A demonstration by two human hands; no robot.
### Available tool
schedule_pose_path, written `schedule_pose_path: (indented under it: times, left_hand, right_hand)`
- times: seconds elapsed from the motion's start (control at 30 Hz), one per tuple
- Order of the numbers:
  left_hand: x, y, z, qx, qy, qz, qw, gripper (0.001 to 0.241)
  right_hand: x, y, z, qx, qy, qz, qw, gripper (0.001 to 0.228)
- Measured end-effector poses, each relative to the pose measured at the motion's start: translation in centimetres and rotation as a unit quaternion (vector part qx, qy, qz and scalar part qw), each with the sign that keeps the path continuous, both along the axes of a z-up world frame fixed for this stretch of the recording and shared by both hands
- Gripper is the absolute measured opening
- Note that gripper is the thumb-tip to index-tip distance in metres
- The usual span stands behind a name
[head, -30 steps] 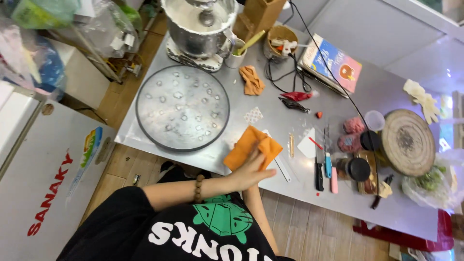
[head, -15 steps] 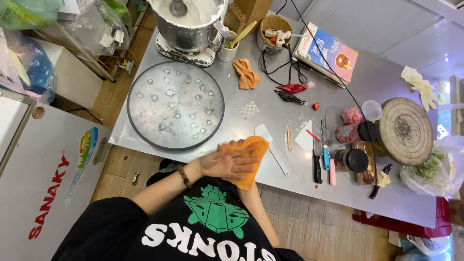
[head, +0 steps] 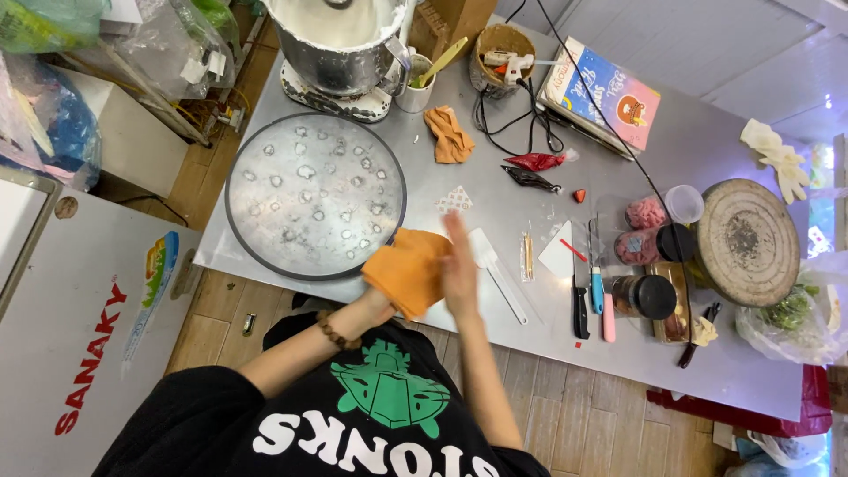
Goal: Preparing a professional stand mixer by attaching a bowl of cream and cleaning the surrounding equipment.
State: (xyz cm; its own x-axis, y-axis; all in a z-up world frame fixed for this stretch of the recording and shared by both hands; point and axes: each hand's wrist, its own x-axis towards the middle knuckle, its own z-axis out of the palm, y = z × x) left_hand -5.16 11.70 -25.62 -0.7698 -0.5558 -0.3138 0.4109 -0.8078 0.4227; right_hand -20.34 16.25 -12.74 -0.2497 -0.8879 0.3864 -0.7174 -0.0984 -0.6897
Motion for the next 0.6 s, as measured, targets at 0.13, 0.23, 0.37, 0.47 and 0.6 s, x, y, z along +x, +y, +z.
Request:
schedule_pose_path:
  times: [0.13,0.23,0.37,0.47,0.6]
  left_hand:
    - [4.1,-0.9,4.3,-0.005,0.098,-0.035,0.995,0.056]
    - [5.6,-1.1,4.0,0.017,0.074,-0.011,0.997,0.052]
    - [6.4,-0.7,0.9,-0.021,0.02,0.046,0.999,0.047]
    - [6.5,-1.3,2.3,-0.033,-0.049,0.066,0.996,0.044]
    - [6.2,-1.7,3.7,-0.102,-0.184,0.017,0.978,0.043]
  right_hand:
    - [-11.7,2.2,-4.6,0.027,0.083,-0.113,0.99,0.046]
    - [-24.7,4.9,-12.4,0.16,0.18,-0.182,0.953,0.056]
    - [-33.4,7.5,-18.1,0.253,0.318,-0.199,0.892,0.059]
    - [-35.3,7.0,-20.0,0.283,0.417,-0.184,0.844,0.061]
    - [-34.7,5.4,-17.8,0.367,0.386,-0.203,0.822,0.043]
